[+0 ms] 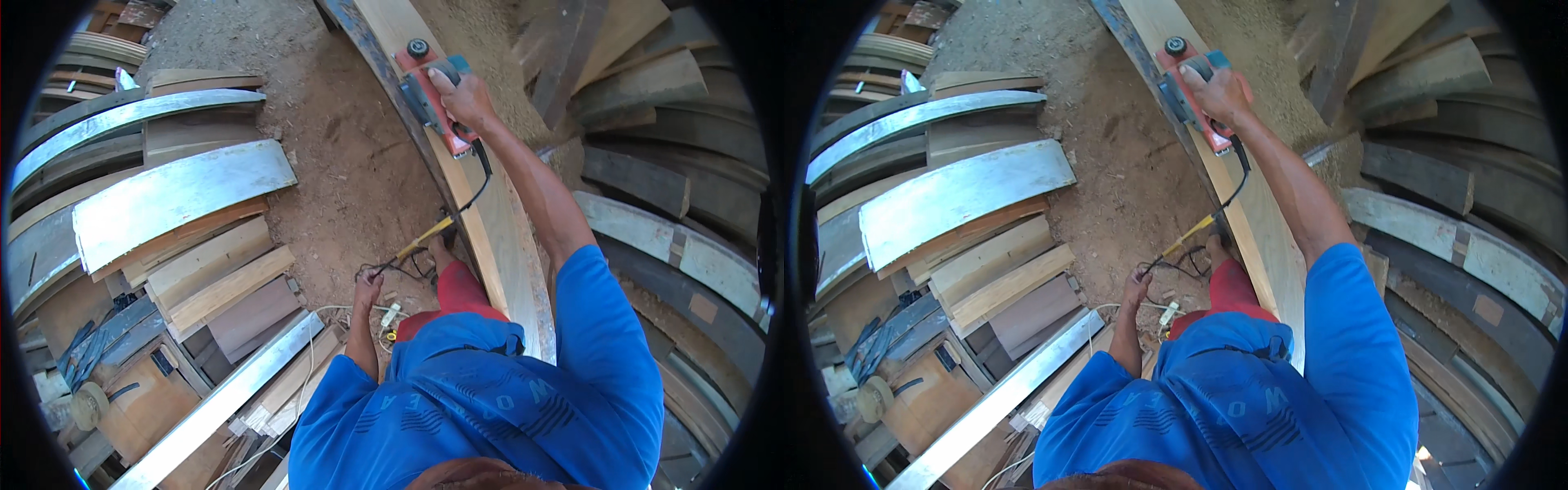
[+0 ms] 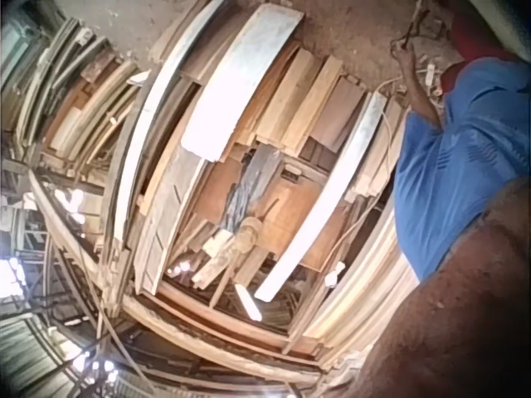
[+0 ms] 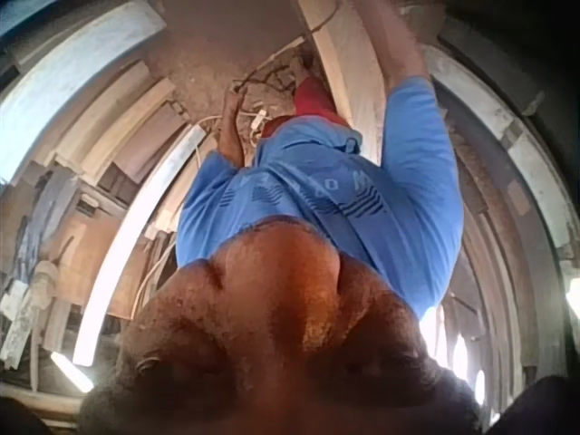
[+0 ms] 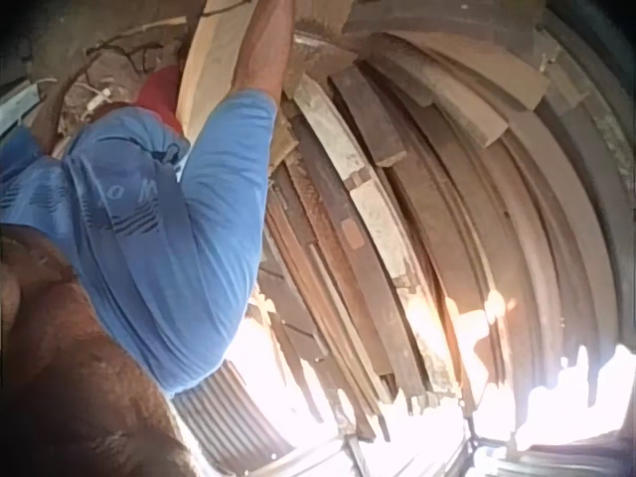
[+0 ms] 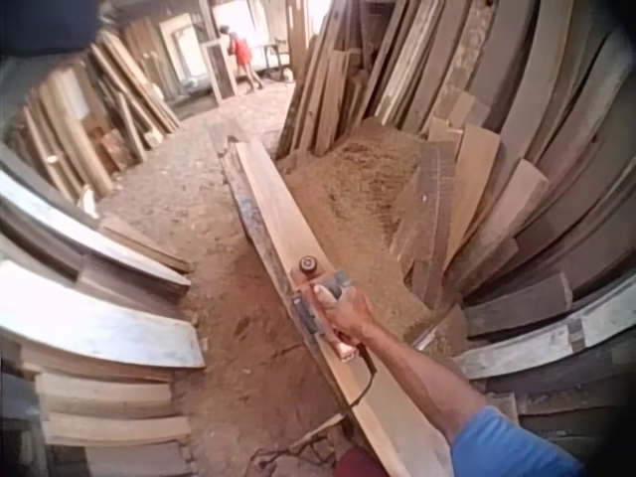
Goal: The person sands a long wooden beam with a power sander. They hammer nails into a small wooden block and use pliers to pull a nail from the wood.
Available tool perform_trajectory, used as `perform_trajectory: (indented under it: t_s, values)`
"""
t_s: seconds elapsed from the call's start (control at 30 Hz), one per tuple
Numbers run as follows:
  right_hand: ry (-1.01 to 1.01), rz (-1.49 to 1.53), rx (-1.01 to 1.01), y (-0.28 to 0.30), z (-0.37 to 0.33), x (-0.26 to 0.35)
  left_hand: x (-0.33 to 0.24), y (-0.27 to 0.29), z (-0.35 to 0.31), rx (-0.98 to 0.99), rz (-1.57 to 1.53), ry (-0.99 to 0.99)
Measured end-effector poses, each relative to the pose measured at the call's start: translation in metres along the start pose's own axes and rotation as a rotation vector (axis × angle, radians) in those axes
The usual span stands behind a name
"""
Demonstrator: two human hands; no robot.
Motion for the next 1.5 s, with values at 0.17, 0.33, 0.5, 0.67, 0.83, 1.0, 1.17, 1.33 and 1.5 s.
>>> perform_trajectory:
  t_s: [0.17,0.33,0.5,0.67,0.83,1.0,1.17,1.33,1.5]
  values:
    - [-0.029,0.017,0.058,-0.002,0.014,0.018,-0.034,0.024,0.011,-0.014,0.11,0.018]
    - [0.025,0.073,0.062,-0.012,0.04,0.041,-0.05,0.051,0.041,-0.137,0.147,-0.008]
    - [0.125,0.033,-0.044,-0.02,0.087,0.04,-0.098,0.076,0.074,-0.216,0.161,-0.013]
    - [0.035,-0.001,0.0,-0.034,0.11,0.048,-0.118,0.124,0.098,-0.489,0.074,-0.103]
    - [-0.009,0.018,-0.007,-0.042,0.133,0.037,-0.176,0.155,0.094,-0.66,0.197,-0.137]
    - [0.053,0.032,-0.074,-0.044,0.153,0.043,-0.179,0.153,0.124,-0.549,0.063,-0.16]
    - [-0.043,-0.002,0.05,-0.051,0.174,0.071,-0.171,0.138,0.155,-0.408,0.146,-0.025]
    - [0.05,0.151,-0.033,-0.06,0.196,0.082,-0.221,0.115,0.206,-0.049,0.554,0.169]
    - [-0.023,0.156,0.056,-0.065,0.234,0.106,-0.277,0.12,0.303,-0.122,0.253,0.042]
Point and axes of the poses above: each hand's wrist, its own z-axis towards the middle knuckle, its own y-axis out of the back of the hand, x = y × z, the point moved 2 cm from there along z, towards the middle knuckle, and after that the axes turned 12 degrees about z, right-handed, at the moved point
